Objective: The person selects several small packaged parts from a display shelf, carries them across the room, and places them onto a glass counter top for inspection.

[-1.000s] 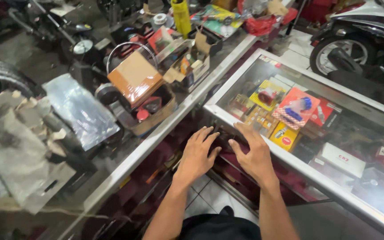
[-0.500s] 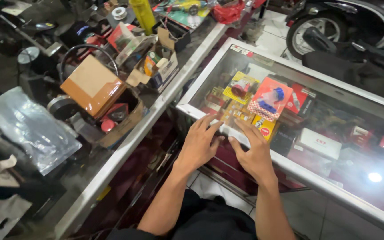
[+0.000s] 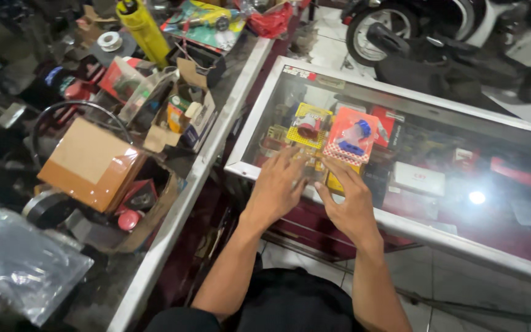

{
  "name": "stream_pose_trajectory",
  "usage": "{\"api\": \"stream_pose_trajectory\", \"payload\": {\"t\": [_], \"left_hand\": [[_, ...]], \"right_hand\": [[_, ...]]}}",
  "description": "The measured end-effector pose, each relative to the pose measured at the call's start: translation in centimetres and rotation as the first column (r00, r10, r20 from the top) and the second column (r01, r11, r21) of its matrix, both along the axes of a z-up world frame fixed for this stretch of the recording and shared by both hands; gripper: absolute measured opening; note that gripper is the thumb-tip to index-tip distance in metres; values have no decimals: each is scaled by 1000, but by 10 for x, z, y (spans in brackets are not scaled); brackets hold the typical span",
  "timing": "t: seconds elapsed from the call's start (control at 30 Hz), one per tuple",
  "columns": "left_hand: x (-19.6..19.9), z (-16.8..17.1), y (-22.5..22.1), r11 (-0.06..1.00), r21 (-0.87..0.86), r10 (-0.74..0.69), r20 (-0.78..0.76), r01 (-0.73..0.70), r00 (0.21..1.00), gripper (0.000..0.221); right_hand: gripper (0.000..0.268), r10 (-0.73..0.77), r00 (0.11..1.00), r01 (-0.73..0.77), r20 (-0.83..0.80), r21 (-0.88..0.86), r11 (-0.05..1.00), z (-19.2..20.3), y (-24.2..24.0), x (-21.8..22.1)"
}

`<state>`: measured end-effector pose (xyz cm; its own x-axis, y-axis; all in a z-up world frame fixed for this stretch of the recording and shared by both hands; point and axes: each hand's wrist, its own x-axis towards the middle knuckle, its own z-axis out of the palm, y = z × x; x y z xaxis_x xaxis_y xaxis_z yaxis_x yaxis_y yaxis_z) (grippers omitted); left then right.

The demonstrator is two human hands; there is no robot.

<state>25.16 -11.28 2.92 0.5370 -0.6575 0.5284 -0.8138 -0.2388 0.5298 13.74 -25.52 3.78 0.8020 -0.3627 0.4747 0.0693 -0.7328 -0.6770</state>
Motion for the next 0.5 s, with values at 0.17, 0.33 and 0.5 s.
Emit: {"api": "stream_pose_trajectory", "payload": {"t": [0.17, 0.33, 0.5], "left_hand": [[32, 3, -3, 1000, -29, 0, 40, 1, 999, 38], [75, -17, -29, 987, -153, 36, -63, -46, 997, 36], [130, -60, -73, 966, -190, 124, -256, -176, 959, 32]], "right_hand": [[48, -27, 1000, 27, 1, -13, 1000, 3, 9, 20], [60, -29, 1000, 29, -3, -3, 1000, -5, 18, 58], [67, -92, 994, 86, -64, -94, 992, -21, 4, 99]]}}
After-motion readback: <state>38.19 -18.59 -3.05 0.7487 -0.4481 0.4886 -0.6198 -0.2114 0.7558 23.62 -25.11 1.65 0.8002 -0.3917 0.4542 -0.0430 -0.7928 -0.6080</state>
